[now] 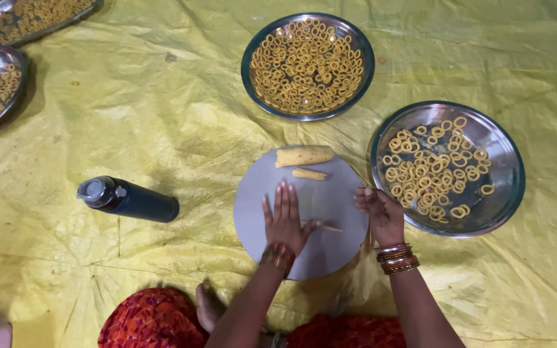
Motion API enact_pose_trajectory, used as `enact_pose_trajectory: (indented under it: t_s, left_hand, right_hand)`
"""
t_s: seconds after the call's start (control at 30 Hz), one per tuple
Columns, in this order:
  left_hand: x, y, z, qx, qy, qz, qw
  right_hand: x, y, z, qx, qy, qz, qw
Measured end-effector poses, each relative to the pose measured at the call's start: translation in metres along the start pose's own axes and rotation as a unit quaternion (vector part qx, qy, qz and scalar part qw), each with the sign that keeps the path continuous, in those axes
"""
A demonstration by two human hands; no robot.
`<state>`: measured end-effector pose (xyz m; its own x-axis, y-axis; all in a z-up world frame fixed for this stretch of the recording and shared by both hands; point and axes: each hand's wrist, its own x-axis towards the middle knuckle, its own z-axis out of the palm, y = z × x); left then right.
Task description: The person sits on the floor and shapes dough into small rings by hand. They roll small pieces of dough into thin strips, join the ends to form loops, and place the finished rings into metal trays.
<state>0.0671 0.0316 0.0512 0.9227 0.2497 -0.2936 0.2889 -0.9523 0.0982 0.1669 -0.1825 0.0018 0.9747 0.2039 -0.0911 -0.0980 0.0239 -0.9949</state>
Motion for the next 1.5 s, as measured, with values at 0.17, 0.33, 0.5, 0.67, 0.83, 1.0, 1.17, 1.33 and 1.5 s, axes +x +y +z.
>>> enact_pose_trajectory:
  t_s: [0.17,0.33,0.5,0.67,0.83,1.0,1.17,1.33,1.5]
  left_hand:
    - [-0.082,-0.007,0.016,0.021,-0.065,-0.011,0.998]
    - [-0.068,-0.019,0.022,0.024,-0.1,0.022,0.994]
    - [0.023,-0.028,0.015,-0.016,0.053,0.037,0.998]
    - [0.038,-0.024,0.018,-0.016,0.026,-0.011,0.999]
    - [-0.039,-0.037,0.038,-0.022,0.024,0.057,0.998]
    - [-0.043,-0.042,0.038,0.029,-0.03,0.052,0.998]
    - [0.034,-0.032,0.013,0.007,0.069,0.006,0.998]
    - [0.033,-0.029,0.006,-0.001,0.01,-0.001,1.0]
    - [-0.042,-0.039,0.04,-0.001,0.045,0.056,0.997]
  right_hand:
    - [-0.004,0.002,0.001,0.0,0.008,0.003,1.0]
    - [-0.007,-0.002,0.006,-0.019,-0.005,0.003,1.0]
    - [-0.007,-0.004,0.006,-0.051,-0.003,0.022,0.998]
    - [-0.005,-0.002,0.002,-0.035,-0.012,0.018,0.999]
    - [-0.007,-0.002,0.005,-0.022,-0.011,0.011,1.0]
    - [-0.01,-0.005,0.008,-0.033,-0.015,0.023,0.999]
    - [-0.008,-0.005,0.007,-0.009,-0.023,-0.02,0.999]
    - [-0.007,-0.006,0.006,-0.008,-0.026,0.012,1.0]
    - [-0.011,-0.007,0.008,-0.008,-0.018,0.014,1.0]
